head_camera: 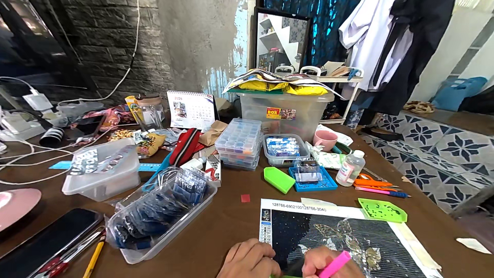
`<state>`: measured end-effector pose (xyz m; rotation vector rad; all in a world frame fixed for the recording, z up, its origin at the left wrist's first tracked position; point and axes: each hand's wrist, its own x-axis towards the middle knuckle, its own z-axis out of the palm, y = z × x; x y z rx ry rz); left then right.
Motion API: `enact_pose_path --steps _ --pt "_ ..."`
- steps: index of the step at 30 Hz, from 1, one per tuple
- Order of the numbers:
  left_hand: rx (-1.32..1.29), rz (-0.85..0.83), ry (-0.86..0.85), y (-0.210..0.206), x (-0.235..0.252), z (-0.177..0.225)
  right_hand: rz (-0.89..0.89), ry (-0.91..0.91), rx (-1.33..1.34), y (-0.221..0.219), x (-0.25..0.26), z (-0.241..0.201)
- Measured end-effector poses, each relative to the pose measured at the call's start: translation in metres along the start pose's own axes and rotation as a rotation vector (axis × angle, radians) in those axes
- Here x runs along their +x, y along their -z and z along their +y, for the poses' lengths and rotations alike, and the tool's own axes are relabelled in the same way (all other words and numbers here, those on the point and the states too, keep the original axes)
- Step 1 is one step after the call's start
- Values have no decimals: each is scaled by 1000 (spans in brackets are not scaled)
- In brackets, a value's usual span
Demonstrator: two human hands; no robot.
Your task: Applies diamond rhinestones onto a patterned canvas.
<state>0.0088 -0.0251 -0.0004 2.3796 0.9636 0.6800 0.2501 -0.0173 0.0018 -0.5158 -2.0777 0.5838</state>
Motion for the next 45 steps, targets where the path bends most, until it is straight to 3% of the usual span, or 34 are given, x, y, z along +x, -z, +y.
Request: enact_pose_path --steps 15,25,45 --pt "8 -3 -4 0 0 0 -5 28 1 0 0 1" --pt "-8 -8 3 1 0 1 83 -126 91 1 -1 1" --pt "-6 14 -4 -2 -1 -1 -5 23 9 0 0 1"
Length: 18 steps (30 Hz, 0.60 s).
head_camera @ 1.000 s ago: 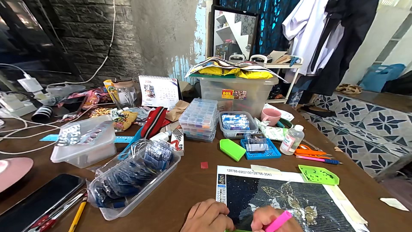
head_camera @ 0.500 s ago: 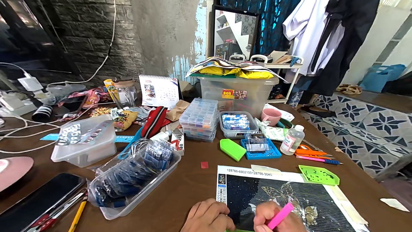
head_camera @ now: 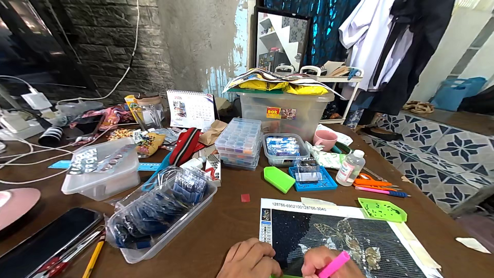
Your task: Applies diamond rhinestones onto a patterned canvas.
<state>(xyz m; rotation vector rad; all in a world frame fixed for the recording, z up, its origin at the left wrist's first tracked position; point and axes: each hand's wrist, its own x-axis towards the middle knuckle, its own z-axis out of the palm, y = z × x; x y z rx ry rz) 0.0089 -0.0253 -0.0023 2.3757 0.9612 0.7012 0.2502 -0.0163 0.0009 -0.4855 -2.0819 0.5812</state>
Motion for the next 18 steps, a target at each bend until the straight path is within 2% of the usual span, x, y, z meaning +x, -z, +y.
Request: enact_pose_path --steps 8,13,18 --pt "10 -13 1 1 1 0 54 -128 67 0 -1 -1" --pt "-3 -29 13 3 1 1 174 -236 111 0 -2 2" --pt "-10 -36 18 3 2 1 284 -340 23 -2 2 4"
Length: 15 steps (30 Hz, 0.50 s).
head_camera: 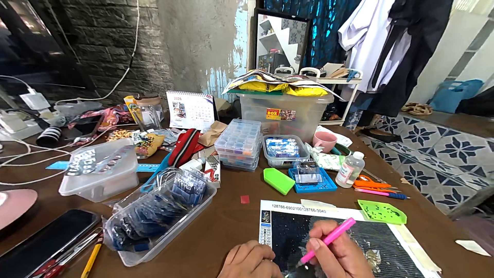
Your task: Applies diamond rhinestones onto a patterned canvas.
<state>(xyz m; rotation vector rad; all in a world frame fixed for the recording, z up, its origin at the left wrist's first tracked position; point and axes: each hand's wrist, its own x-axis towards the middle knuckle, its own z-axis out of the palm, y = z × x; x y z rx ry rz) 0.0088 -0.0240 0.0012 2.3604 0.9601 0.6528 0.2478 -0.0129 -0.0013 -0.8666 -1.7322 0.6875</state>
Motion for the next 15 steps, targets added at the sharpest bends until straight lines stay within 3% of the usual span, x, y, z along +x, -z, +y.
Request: enact_pose_path --steps 15 --pt "6 2 4 -1 0 0 -27 -26 -159 -5 2 -2"
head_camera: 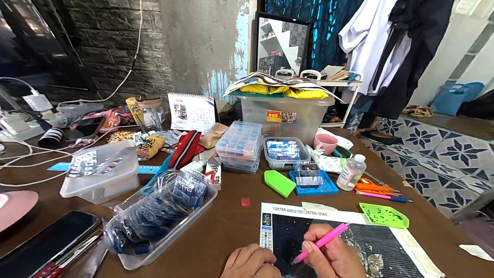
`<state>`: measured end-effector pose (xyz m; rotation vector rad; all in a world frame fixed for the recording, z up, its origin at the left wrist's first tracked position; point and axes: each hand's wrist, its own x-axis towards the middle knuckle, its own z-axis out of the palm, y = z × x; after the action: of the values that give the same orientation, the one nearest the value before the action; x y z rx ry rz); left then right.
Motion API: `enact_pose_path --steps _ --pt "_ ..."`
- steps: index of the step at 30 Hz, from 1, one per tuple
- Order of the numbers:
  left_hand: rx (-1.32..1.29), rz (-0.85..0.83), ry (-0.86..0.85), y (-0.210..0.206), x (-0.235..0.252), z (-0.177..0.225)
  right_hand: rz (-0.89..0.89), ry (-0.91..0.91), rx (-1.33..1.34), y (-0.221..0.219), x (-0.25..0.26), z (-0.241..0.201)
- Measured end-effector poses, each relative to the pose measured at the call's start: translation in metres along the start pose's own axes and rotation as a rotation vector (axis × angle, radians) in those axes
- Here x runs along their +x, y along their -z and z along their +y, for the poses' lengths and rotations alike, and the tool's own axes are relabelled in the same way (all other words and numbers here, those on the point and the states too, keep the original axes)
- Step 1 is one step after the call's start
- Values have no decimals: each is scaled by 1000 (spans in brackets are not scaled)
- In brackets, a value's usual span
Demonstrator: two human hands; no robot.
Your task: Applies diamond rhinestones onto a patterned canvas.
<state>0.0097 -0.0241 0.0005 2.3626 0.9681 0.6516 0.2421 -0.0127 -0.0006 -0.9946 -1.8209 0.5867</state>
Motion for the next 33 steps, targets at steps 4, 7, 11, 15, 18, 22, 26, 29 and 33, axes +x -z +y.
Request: enact_pose_path --steps 4,7,11,15,18,22,26,29,33 --pt "-7 -24 30 3 1 4 -7 6 -14 0 0 0" --pt "1 -19 26 2 1 4 -12 10 -13 -1 0 0" --pt "-4 -8 33 2 0 4 -17 24 -26 -1 0 0" --pt "-5 -5 36 2 0 5 -18 27 -44 -1 0 0" --pt "-3 7 24 1 0 4 -20 40 -53 -1 0 0" --pt "-4 10 18 0 -1 3 -51 99 -123 -1 1 -1" --pt "-3 -3 19 1 0 4 -97 197 -245 -1 6 -7" --pt "3 -6 23 1 0 5 -98 224 -267 -1 6 -8" --pt "6 -2 22 2 -1 5 -4 234 -74 2 1 0"
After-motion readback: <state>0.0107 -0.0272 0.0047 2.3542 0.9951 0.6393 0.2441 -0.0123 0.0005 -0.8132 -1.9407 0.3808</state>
